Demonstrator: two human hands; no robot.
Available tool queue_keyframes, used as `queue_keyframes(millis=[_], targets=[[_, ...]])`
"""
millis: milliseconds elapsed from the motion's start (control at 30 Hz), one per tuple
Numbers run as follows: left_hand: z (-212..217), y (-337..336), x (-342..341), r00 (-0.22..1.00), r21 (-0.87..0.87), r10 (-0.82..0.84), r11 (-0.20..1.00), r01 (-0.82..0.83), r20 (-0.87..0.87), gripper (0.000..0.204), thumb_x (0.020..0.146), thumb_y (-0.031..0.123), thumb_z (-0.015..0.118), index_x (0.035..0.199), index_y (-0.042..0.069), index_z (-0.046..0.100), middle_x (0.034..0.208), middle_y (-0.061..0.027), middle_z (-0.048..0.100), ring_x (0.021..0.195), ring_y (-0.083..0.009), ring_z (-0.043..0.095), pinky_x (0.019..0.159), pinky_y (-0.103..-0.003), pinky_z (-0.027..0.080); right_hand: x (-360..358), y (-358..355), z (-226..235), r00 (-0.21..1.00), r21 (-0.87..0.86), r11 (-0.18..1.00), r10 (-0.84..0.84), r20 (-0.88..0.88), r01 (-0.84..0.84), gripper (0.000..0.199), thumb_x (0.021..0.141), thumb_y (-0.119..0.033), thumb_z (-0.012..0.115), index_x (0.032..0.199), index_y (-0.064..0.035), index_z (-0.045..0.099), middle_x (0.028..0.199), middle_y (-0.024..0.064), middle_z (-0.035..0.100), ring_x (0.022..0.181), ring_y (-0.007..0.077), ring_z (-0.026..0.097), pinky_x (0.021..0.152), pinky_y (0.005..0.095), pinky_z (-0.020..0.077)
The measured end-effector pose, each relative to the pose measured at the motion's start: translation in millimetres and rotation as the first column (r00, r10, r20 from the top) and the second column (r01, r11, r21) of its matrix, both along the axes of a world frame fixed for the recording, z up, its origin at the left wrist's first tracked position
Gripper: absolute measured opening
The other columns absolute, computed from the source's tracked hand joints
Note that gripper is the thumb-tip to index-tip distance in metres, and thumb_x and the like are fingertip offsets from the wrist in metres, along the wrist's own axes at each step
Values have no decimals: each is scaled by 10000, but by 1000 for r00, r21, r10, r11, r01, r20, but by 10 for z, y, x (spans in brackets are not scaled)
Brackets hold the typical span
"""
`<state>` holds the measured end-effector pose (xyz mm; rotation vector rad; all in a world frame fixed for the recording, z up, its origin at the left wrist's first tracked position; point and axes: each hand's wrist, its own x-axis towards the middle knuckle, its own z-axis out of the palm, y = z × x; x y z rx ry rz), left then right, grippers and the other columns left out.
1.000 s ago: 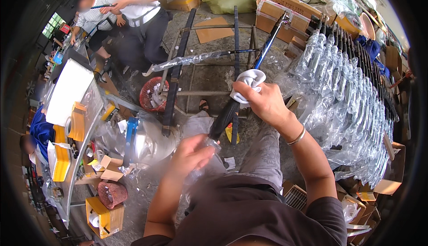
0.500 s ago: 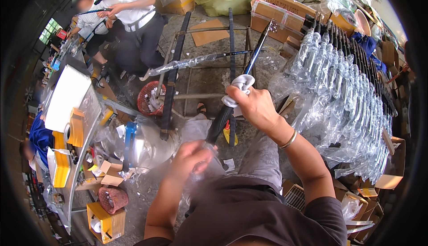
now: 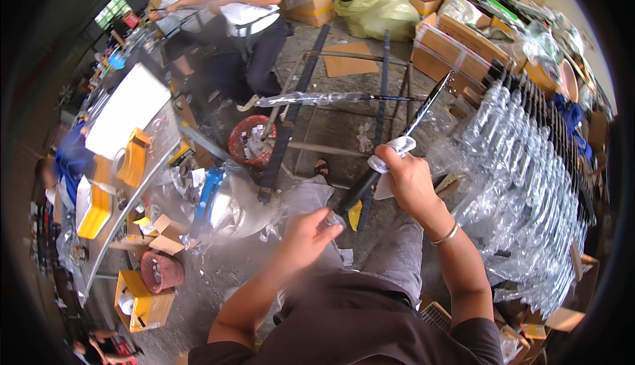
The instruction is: The person wipes the handle of a fishing rod with a white cloth. They pick up a yellow spray bottle and apply liquid to the rod handle, then continue wiping the surface. The person places the cleaned rod into a rack of wrapped rods and repeats the process with another rod.
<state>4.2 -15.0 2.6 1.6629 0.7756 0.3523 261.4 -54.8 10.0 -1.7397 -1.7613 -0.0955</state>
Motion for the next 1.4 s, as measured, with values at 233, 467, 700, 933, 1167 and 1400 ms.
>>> queue_keyframes(millis=[233, 467, 700, 933, 1167, 1400], targets=[[-160, 23, -101, 905, -809, 16, 455, 371, 425, 338, 955, 240, 631, 1128, -44, 570, 740, -41, 539, 490, -78, 432, 405, -220, 316, 44, 17, -77, 990, 232, 964, 108, 94, -127, 360, 746, 26, 598, 1074, -113, 541, 793, 135, 635, 669, 348, 644, 551, 442, 500], [-21, 22, -40, 994, -305, -87, 947, 103, 64, 238, 966, 204, 615, 1069, -9, 587, 731, -9, 560, 492, -82, 470, 418, -238, 347, 11, 31, -79, 996, 27, 998, 59, -59, -58, 379, 739, 98, 560, 1069, -85, 524, 798, 170, 629, 713, 397, 631, 606, 475, 489], [-108, 86, -125, 904, -860, 63, 345, 377, 422, 257, 974, 199, 600, 1095, -27, 580, 726, 5, 553, 459, -78, 430, 398, -239, 320, -77, 41, 42, 997, 123, 990, 59, 59, -66, 371, 746, 100, 553, 1064, -90, 523, 776, 166, 628, 697, 399, 634, 607, 474, 492], [-38, 87, -91, 986, -437, -98, 887, 149, 135, 244, 972, 206, 606, 1071, -15, 581, 724, 6, 548, 462, -80, 429, 410, -239, 317, -33, 40, -21, 998, 57, 997, 58, 11, -59, 340, 772, 23, 581, 1087, -97, 542, 745, 162, 631, 668, 352, 650, 572, 438, 505], [-96, 54, -133, 942, -734, -41, 615, 288, 334, 284, 975, 247, 603, 1080, -15, 575, 706, -8, 512, 463, -81, 414, 411, -227, 314, -101, 48, -4, 998, 134, 989, 49, 48, -55, 352, 750, 62, 578, 1066, -91, 543, 777, 161, 638, 687, 359, 648, 578, 443, 500], [-170, 71, -160, 935, -731, -39, 613, 301, 352, 349, 945, 263, 644, 1115, -31, 567, 697, -62, 518, 480, -113, 449, 433, -260, 363, -69, 37, 6, 994, 126, 986, 104, 35, -108, 382, 721, 107, 573, 1053, -78, 528, 820, 165, 638, 719, 381, 640, 605, 455, 498]])
